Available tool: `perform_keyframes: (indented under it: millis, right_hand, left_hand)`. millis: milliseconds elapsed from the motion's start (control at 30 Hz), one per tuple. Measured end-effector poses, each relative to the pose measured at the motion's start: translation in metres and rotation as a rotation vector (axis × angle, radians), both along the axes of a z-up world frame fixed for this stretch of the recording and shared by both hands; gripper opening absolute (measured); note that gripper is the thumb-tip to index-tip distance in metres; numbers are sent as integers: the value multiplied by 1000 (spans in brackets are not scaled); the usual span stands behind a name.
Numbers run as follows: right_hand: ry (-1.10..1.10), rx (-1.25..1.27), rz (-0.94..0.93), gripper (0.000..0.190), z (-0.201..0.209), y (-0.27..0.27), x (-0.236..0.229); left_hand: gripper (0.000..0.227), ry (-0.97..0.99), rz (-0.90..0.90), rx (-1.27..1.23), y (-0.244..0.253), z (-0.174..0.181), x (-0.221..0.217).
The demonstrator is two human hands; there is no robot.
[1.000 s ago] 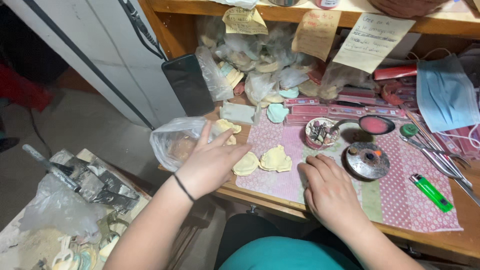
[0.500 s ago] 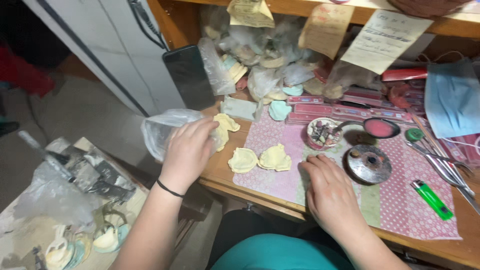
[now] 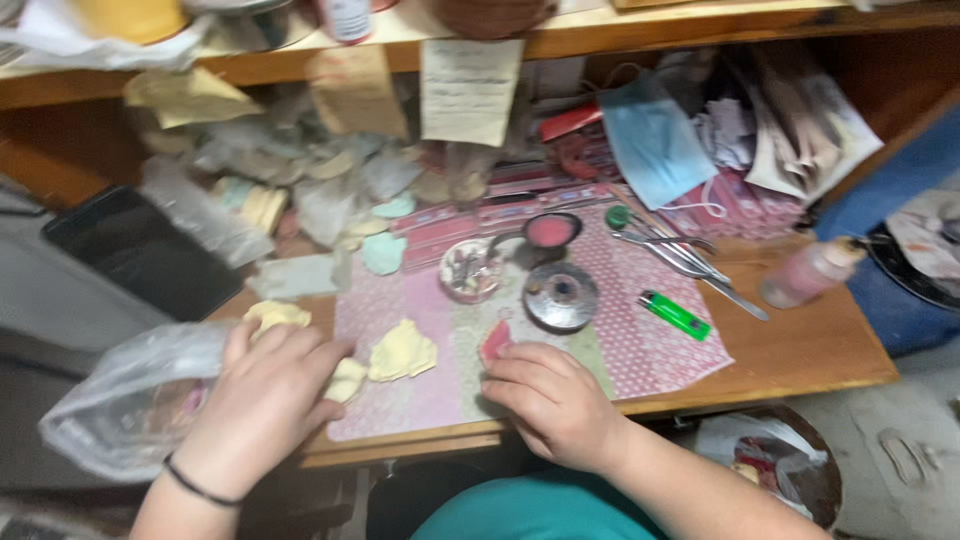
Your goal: The person works at a cluttered table, handling small pieces of yellow and pink material. They use a lighter to heat a small metal tool and apply it to the material, then manipulate the pieces by hand, folding and shaping them. The person also handles a plastic bag containing more materials and places items on a nearby stand.
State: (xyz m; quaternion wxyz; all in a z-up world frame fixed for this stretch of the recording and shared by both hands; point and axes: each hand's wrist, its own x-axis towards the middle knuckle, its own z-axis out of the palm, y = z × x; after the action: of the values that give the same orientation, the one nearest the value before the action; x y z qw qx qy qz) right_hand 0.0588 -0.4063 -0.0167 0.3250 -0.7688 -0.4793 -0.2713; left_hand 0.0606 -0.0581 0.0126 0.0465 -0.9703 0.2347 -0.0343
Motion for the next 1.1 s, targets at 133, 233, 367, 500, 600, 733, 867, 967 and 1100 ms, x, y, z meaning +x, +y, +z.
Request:
perform_keyframes:
  millis: [133,233,367,500,600,733,867,967,1100]
  right_hand:
    - [-20,8,-110,19,-3,-52,6]
    - [34,-101,-538,21,-20,-116,27]
    - [346,-345,-1114,16,-10,-171,50]
    - [347,-463,-1121,14,-31,-193,65]
    - [268,-497,-1113,15,-34,-196,65]
    - [552,-684,-1149,24,-5,-183,69]
    - [854,-898,-1172,36,0,-194,73]
    - [931,-923,-1165,46,0,-202,72]
    - [928,-911,-1160,46,-21,-222,74]
  left_hand:
    - [27,0,143,-38,0,2,-3]
    - [27,-23,246,-196,12,-15,-9]
    - [33,53,660,-1147,-47,-10,-30]
    - [29,165,581,-1478,-84,-51,-16]
    - [40,424,430,-1827,-112,-59,-9]
    - [56,596,287,-1993,-133,-51,-8]
    - [72,699,91,-2023,-142,-34,-10]
    - [81,729,145,-2042,-143,-31,-10]
    - [79,684,59,-2062,-144,-37,-10]
